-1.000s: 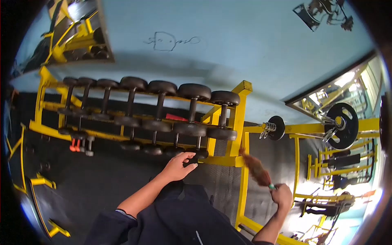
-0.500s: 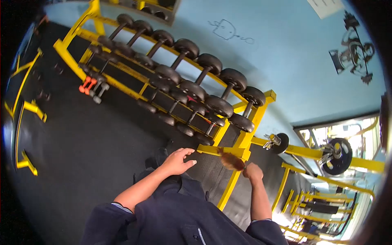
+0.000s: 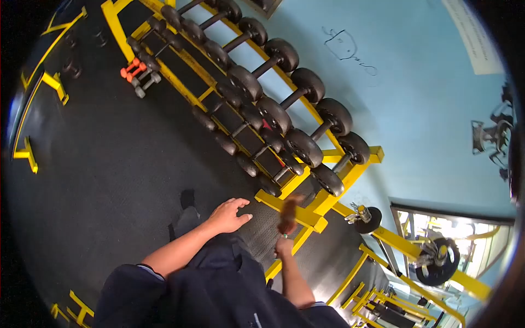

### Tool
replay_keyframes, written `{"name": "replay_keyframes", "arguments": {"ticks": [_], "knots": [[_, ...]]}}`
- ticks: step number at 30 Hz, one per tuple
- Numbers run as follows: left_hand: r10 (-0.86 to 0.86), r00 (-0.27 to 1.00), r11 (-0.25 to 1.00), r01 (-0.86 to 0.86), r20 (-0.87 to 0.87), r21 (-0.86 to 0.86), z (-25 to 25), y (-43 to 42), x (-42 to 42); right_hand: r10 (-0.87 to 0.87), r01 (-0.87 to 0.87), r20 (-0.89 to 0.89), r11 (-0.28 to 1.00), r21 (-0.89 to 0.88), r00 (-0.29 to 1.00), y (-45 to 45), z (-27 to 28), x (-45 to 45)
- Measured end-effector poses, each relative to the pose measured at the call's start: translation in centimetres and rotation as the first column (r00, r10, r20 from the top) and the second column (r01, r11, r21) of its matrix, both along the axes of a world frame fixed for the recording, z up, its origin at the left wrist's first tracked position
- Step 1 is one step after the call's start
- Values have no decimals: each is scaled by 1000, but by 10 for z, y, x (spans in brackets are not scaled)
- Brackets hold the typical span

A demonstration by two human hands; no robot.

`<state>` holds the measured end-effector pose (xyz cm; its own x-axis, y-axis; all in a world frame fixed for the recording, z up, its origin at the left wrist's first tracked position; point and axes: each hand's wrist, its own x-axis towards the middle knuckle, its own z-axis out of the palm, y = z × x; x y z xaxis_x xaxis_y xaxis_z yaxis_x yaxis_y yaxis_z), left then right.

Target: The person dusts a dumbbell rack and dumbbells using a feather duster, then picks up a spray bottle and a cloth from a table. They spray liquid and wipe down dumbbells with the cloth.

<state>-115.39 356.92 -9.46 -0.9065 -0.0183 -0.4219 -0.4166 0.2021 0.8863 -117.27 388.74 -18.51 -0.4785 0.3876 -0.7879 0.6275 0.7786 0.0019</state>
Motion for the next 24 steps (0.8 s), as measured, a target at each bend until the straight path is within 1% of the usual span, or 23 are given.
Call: {"name": "replay_keyframes", "arguments": {"ticks": [1,2,3,4,5,6,7,8,9,10,11,12,13,15,16,17,18,19,21,22,23,24], "knots": [[17,1000,1000,-17,24,-5,-13,7,-5,-101,109,-229,994,22,968,-7,-24,3],[32,998,999,-30,59,-37,-30,13,-9,-198,228,-441,973,17,875,-8,-48,5],[31,994,998,-25,104,-62,-47,23,-7,-205,236,-406,971,27,890,12,-86,6],[60,979,997,-52,195,-48,-64,30,-9,-20,11,-113,997,-76,993,39,-139,5],[44,973,998,-36,225,-43,-85,36,-11,209,-167,153,955,-246,966,33,-141,0],[34,967,997,-16,252,-74,-105,44,-12,207,-161,182,958,-239,961,24,-144,-6],[41,960,994,-12,277,-105,-123,50,-14,-103,102,3,984,-144,995,-7,-113,-20],[6,952,981,53,308,-185,-133,56,-19,-381,370,-197,925,-91,903,-48,-79,-22],[12,940,984,48,340,-169,-141,60,-25,-368,362,-171,930,-65,914,-33,-102,-17],[4,937,981,64,350,-182,-149,62,-33,-330,326,-28,940,-101,943,-15,-133,-16],[-6,935,978,80,356,-193,-158,65,-39,-285,298,110,944,-141,952,-28,-125,-25],[-3,928,982,74,373,-177,-167,69,-43,-260,252,-157,965,-70,953,-40,-109,-27],[6,918,986,60,398,-155,-177,72,-50,-249,243,-149,968,-56,957,-35,-116,-28],[18,903,991,40,429,-126,-194,82,-53,-384,359,-317,923,-136,867,-26,-130,-32],[26,915,988,37,402,-149,-202,88,-52,-380,360,-312,925,-123,871,-24,-135,-38],[30,927,984,38,375,-172,-206,94,-50,-481,427,-300,875,-230,824,-26,-137,-48],[19,923,986,48,384,-163,-209,98,-47,-579,488,-278,806,-334,766,-29,-139,-56],[-2,918,988,63,396,-140,-207,99,-45,-584,498,-275,804,-324,764,-33,-141,-61],[-27,914,989,82,406,-121,-208,102,-40,-743,664,-127,650,-371,657,-42,-144,-71],[-28,922,989,81,386,-121,-210,103,-35,-781,700,-39,580,-417,624,-33,-155,-74],[-26,929,990,76,369,-122,-210,102,-30,-779,699,-33,580,-418,626,-40,-147,-86],[-9,937,987,64,350,-146,-211,102,-25,-840,726,12,461,-511,542,-47,-139,-98]]}}
